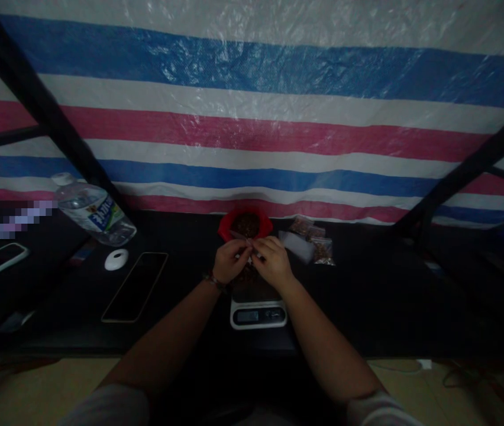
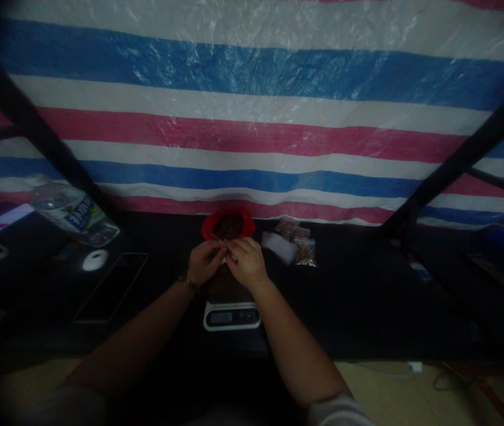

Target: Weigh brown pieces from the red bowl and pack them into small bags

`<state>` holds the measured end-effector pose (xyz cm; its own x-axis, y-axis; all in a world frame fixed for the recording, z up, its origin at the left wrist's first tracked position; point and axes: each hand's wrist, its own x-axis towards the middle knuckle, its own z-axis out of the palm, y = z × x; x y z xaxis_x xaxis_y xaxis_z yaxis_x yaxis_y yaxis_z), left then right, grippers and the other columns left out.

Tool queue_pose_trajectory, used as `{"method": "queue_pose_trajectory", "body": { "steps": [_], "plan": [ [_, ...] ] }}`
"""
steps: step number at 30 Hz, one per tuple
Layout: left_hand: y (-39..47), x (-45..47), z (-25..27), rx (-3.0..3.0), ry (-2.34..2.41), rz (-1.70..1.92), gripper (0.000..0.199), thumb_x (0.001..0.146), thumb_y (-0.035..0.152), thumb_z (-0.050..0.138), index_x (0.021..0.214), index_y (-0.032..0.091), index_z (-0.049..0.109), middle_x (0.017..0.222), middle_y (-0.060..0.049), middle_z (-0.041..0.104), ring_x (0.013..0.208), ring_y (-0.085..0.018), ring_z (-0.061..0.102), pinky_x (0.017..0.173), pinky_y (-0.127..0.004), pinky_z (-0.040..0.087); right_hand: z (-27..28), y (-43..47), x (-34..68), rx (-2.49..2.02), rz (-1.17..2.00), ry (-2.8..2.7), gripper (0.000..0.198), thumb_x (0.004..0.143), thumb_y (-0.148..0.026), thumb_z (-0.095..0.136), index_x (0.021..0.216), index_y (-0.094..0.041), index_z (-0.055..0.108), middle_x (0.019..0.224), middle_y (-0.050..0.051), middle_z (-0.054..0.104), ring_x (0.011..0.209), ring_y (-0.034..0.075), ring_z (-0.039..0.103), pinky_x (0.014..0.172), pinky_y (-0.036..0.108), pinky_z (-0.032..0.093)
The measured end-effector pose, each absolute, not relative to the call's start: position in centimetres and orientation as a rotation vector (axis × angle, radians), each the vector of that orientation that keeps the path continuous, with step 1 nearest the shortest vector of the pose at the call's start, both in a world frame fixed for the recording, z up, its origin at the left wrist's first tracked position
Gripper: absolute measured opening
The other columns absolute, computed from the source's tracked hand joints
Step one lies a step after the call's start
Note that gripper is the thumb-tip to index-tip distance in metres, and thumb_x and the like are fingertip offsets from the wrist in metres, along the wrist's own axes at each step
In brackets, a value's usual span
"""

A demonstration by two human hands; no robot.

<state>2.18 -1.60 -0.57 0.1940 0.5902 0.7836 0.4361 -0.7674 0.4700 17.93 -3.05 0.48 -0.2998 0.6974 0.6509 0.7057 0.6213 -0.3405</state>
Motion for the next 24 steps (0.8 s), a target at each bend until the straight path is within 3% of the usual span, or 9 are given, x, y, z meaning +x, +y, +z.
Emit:
{"method": "queue_pose_trajectory", "body": {
  "steps": [7, 16, 20, 24],
  "plan": [
    [-1.43, 2.06, -0.71, 2.310, 1.052, 1.523, 0.017, 0.089, 0.029, 0.051, 0.081, 0.017, 0.062, 0.076, -0.003, 0.066, 0.073, -0.014, 0.062, 0.069, -0.026, 0.049, 0.64, -2.98, 18.15, -1.079, 0.076, -2.039, 0.032, 0.084, -0.021, 0.057, 0.116, -0.023, 0.064, 0.094, 0.006, 0.069, 0.090, 0.021, 0.056, 0.083, 0.037, 0.047],
    [-1.44, 1.89, -0.64, 2.290, 1.063, 1.449, 0.018, 0.090, 0.028, 0.049, 0.079, 0.018, 0.061, 0.069, -0.001, 0.063, 0.067, -0.013, 0.059, 0.065, -0.026, 0.047, 0.82, -2.60, 18.68, -0.975, 0.161, -1.897, 0.014, 0.085, -0.023, 0.057, 0.086, -0.021, 0.072, 0.076, 0.003, 0.070, 0.072, 0.017, 0.060, 0.072, 0.031, 0.048],
    [-1.64, 2.05, -0.28, 2.360, 1.025, 1.440, 0.015, 0.088, 0.025, 0.051, 0.081, 0.018, 0.062, 0.071, -0.002, 0.064, 0.068, -0.014, 0.060, 0.064, -0.026, 0.046, 0.85, -2.71, 18.68, -1.005, 0.074, -1.858, 0.013, 0.084, -0.022, 0.058, 0.079, -0.020, 0.070, 0.075, 0.003, 0.070, 0.073, 0.017, 0.060, 0.073, 0.031, 0.047],
    [-1.99, 2.49, 0.06, 2.319, 1.137, 1.477, 0.016, 0.081, 0.025, 0.055, 0.067, 0.017, 0.059, 0.060, 0.000, 0.059, 0.057, -0.012, 0.056, 0.055, -0.023, 0.043, 0.88, -3.07, 18.48, -1.102, -0.048, -1.894, 0.011, 0.081, -0.022, 0.059, 0.074, -0.021, 0.067, 0.073, 0.003, 0.068, 0.076, 0.018, 0.058, 0.075, 0.033, 0.045]
  ]
}}
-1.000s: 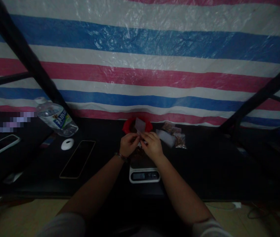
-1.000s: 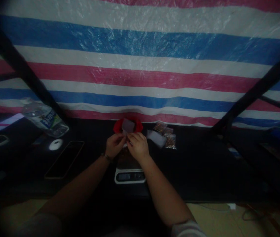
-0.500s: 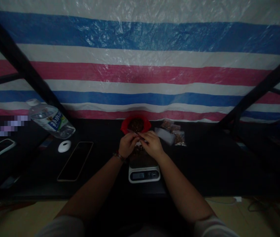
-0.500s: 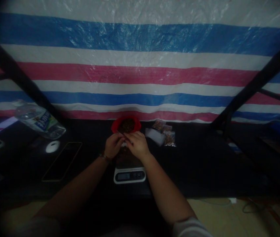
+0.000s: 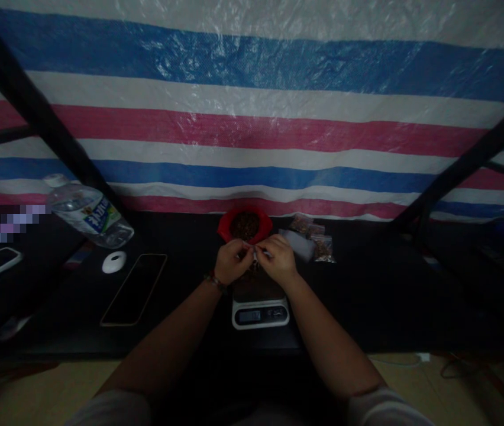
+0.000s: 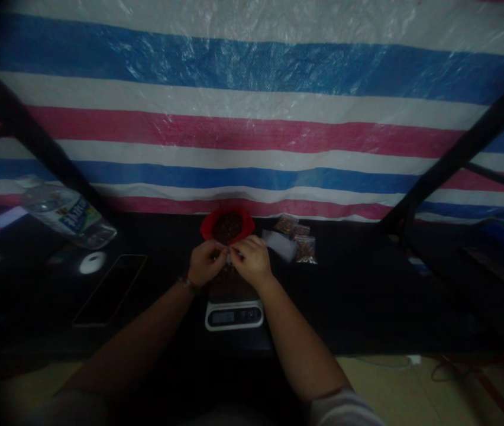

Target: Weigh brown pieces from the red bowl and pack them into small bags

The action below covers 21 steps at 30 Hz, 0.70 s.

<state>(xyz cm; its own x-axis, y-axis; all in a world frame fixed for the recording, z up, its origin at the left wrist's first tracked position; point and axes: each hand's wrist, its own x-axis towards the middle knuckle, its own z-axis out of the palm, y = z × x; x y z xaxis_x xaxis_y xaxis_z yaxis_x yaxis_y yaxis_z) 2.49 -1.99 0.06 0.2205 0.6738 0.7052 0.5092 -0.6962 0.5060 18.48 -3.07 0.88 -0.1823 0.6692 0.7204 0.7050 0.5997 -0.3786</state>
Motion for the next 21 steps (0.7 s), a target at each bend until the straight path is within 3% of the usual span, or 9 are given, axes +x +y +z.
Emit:
{"method": "queue_pose_trajectory", "body": {
  "steps": [9, 15, 18, 21],
  "plan": [
    [-2.82, 3.12, 0.12, 2.240, 1.246, 1.500, 0.012, 0.068, 0.019, 0.056, 0.057, 0.017, 0.054, 0.055, 0.001, 0.056, 0.052, -0.011, 0.052, 0.051, -0.023, 0.039, 0.92, -3.00, 18.66, -1.120, -0.111, -1.733, 0.011, 0.082, -0.016, 0.052, 0.078, -0.019, 0.061, 0.075, 0.005, 0.063, 0.076, 0.018, 0.058, 0.074, 0.033, 0.048],
    [-2.53, 3.14, -0.03, 2.228, 1.304, 1.476, 0.017, 0.077, 0.023, 0.055, 0.061, 0.018, 0.057, 0.057, 0.001, 0.057, 0.054, -0.012, 0.055, 0.053, -0.023, 0.041, 0.77, -3.00, 18.81, -1.013, 0.062, -1.868, 0.022, 0.082, -0.010, 0.046, 0.084, -0.021, 0.065, 0.105, 0.010, 0.060, 0.097, 0.020, 0.058, 0.088, 0.039, 0.049],
    [-2.57, 3.10, -0.02, 2.252, 1.260, 1.466, 0.018, 0.082, 0.026, 0.054, 0.067, 0.018, 0.060, 0.060, 0.000, 0.060, 0.057, -0.012, 0.057, 0.054, -0.024, 0.043, 0.42, -2.86, 18.83, -1.031, 0.131, -1.950, 0.030, 0.083, -0.010, 0.045, 0.096, -0.022, 0.068, 0.122, 0.011, 0.056, 0.101, 0.021, 0.058, 0.090, 0.041, 0.050],
    [-2.76, 3.16, 0.03, 2.324, 1.084, 1.410, 0.017, 0.085, 0.027, 0.053, 0.073, 0.018, 0.062, 0.068, -0.002, 0.064, 0.064, -0.013, 0.060, 0.060, -0.024, 0.047, 0.06, -2.59, 19.05, -1.015, 0.141, -1.993, 0.034, 0.084, -0.010, 0.046, 0.107, -0.023, 0.067, 0.121, 0.010, 0.059, 0.107, 0.020, 0.058, 0.092, 0.039, 0.050]
  ]
}}
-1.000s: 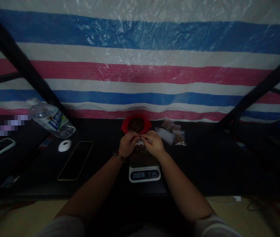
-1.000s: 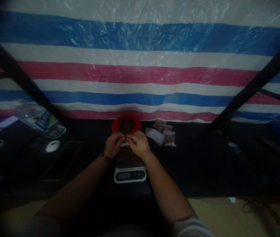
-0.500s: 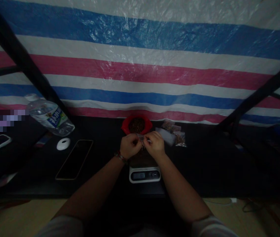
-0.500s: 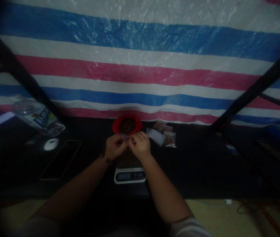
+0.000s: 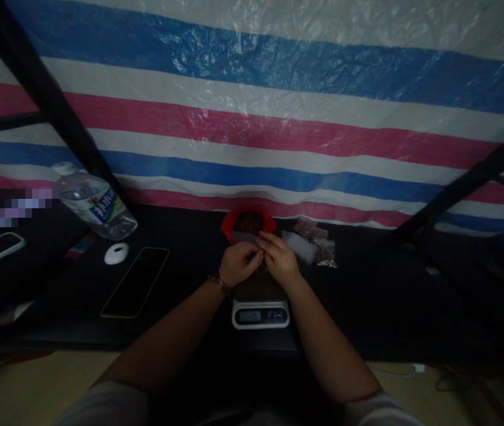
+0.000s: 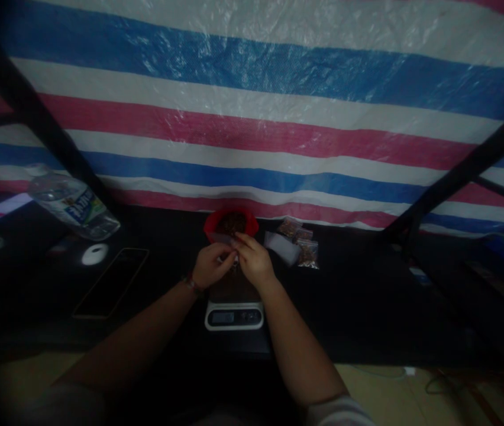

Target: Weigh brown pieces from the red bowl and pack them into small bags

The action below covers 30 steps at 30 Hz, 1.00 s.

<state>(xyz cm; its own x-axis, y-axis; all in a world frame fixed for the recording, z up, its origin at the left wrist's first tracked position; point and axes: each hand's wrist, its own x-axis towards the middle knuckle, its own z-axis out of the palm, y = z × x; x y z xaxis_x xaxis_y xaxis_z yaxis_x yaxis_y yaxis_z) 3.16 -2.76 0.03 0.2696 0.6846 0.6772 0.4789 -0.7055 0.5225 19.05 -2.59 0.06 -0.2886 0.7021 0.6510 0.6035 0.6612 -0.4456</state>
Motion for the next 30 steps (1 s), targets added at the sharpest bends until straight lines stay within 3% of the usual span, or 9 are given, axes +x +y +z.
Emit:
{"method": "queue_pose_trajectory", "body": {
  "steps": [4, 8, 12, 20, 26, 30],
  "plan": [
    [-2.7, 2.9, 0.1, 2.415, 0.887, 1.422, 0.013, 0.084, 0.027, 0.055, 0.089, 0.018, 0.063, 0.084, -0.006, 0.066, 0.081, -0.017, 0.062, 0.073, -0.029, 0.050, 0.0, -2.4, 19.4, -1.016, 0.126, -2.007, 0.029, 0.084, -0.012, 0.050, 0.105, -0.023, 0.067, 0.101, 0.007, 0.067, 0.095, 0.018, 0.062, 0.085, 0.032, 0.052],
    [-2.0, 2.1, 0.1, 2.547, 0.944, 1.563, 0.039, 0.077, 0.023, 0.058, 0.116, 0.019, 0.057, 0.119, -0.012, 0.059, 0.112, -0.025, 0.053, 0.096, -0.044, 0.041, 0.5, -2.5, 19.3, -1.035, 0.096, -1.985, 0.015, 0.083, -0.021, 0.059, 0.095, -0.021, 0.068, 0.089, 0.006, 0.068, 0.086, 0.020, 0.062, 0.080, 0.034, 0.052],
    [-1.4, 1.4, 0.0, 2.704, 0.929, 1.349, 0.060, 0.074, 0.021, 0.056, 0.132, 0.021, 0.045, 0.138, -0.011, 0.047, 0.132, -0.031, 0.035, 0.106, -0.052, 0.027, 1.0, -2.8, 19.1, -1.013, 0.106, -2.059, 0.021, 0.078, -0.030, 0.067, 0.096, -0.019, 0.066, 0.092, 0.008, 0.068, 0.087, 0.022, 0.060, 0.081, 0.038, 0.050],
    [-1.1, 0.8, 0.6, 2.741, 0.957, 1.108, 0.072, 0.070, 0.027, 0.061, 0.139, 0.022, 0.039, 0.132, -0.010, 0.053, 0.131, -0.033, 0.035, 0.108, -0.051, 0.021, 0.9, -2.6, 19.2, -0.949, 0.091, -2.056, 0.011, 0.082, -0.021, 0.059, 0.083, -0.023, 0.069, 0.082, 0.003, 0.070, 0.083, 0.019, 0.060, 0.082, 0.037, 0.048],
    [-0.6, 0.2, 0.7, 2.734, 0.947, 1.103, 0.071, 0.067, 0.035, 0.067, 0.134, 0.023, 0.046, 0.124, -0.010, 0.057, 0.125, -0.033, 0.040, 0.106, -0.051, 0.025, 1.0, -2.5, 19.1, -0.911, 0.197, -2.063, 0.021, 0.082, -0.013, 0.052, 0.090, -0.023, 0.069, 0.088, 0.004, 0.070, 0.086, 0.018, 0.060, 0.083, 0.038, 0.048],
    [-0.7, 0.3, 0.7, 2.732, 0.930, 1.159, 0.066, 0.068, 0.039, 0.068, 0.130, 0.023, 0.051, 0.116, -0.010, 0.060, 0.117, -0.031, 0.046, 0.104, -0.050, 0.027, 1.1, -2.5, 19.3, -0.914, 0.225, -2.108, 0.017, 0.083, -0.016, 0.055, 0.090, -0.022, 0.069, 0.083, 0.004, 0.069, 0.084, 0.019, 0.059, 0.081, 0.037, 0.048]
  ]
}}
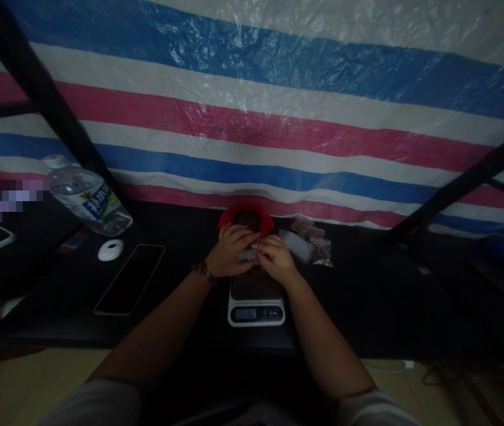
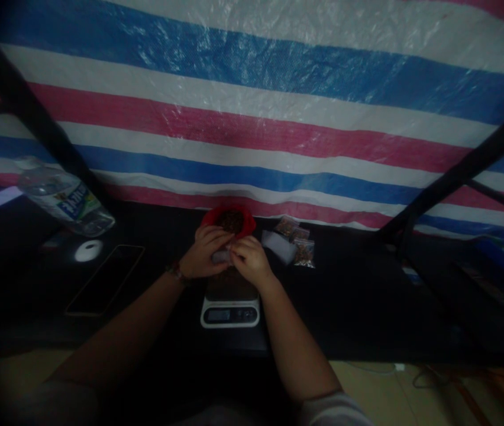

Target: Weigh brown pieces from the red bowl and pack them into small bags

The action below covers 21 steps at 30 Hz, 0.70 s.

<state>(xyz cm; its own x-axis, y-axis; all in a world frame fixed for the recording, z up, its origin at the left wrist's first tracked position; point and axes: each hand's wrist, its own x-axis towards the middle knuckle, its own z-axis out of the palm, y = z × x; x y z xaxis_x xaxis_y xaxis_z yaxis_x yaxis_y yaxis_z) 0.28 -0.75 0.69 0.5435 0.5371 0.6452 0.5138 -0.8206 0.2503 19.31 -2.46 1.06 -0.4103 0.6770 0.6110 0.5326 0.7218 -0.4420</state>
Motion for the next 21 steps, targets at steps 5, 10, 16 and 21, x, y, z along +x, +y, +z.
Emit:
{"method": "queue_pose_trajectory", "body": {
  "steps": [5, 10, 16, 21],
  "plan": [
    [-0.9, 0.5, 0.7, 2.715, 0.932, 1.107, 0.067, 0.067, 0.047, 0.070, 0.127, 0.023, 0.053, 0.113, -0.010, 0.059, 0.113, -0.029, 0.048, 0.103, -0.049, 0.029, 1.0, -2.4, 19.5, -1.012, 0.211, -2.179, 0.026, 0.072, -0.021, 0.070, 0.098, -0.023, 0.068, 0.101, 0.006, 0.065, 0.098, 0.023, 0.055, 0.088, 0.041, 0.046],
    [-1.0, 0.4, 1.2, 2.683, 0.880, 1.056, 0.064, 0.067, 0.045, 0.069, 0.125, 0.024, 0.053, 0.111, -0.008, 0.059, 0.109, -0.027, 0.051, 0.103, -0.048, 0.030, 1.6, -2.7, 19.6, -1.026, 0.222, -2.162, 0.024, 0.073, -0.023, 0.069, 0.097, -0.024, 0.069, 0.103, 0.006, 0.063, 0.101, 0.022, 0.054, 0.090, 0.040, 0.045],
    [-0.6, -0.3, 1.3, 2.650, 0.951, 1.060, 0.062, 0.067, 0.040, 0.068, 0.122, 0.017, 0.053, 0.113, -0.011, 0.059, 0.110, -0.029, 0.050, 0.100, -0.047, 0.033, 3.1, -2.8, 22.5, -0.991, 0.498, -2.073, 0.040, 0.077, -0.032, 0.068, 0.115, -0.024, 0.059, 0.113, 0.007, 0.061, 0.108, 0.022, 0.056, 0.092, 0.039, 0.046],
    [0.1, -0.5, 0.2, 2.518, 1.083, 1.105, 0.057, 0.067, 0.037, 0.068, 0.118, 0.016, 0.054, 0.112, -0.011, 0.060, 0.107, -0.029, 0.054, 0.095, -0.045, 0.039, 2.4, -2.4, 24.5, -1.085, 0.697, -2.244, 0.064, 0.063, -0.029, 0.079, 0.121, -0.024, 0.055, 0.121, 0.008, 0.059, 0.111, 0.023, 0.056, 0.095, 0.041, 0.044]
  ]
}}
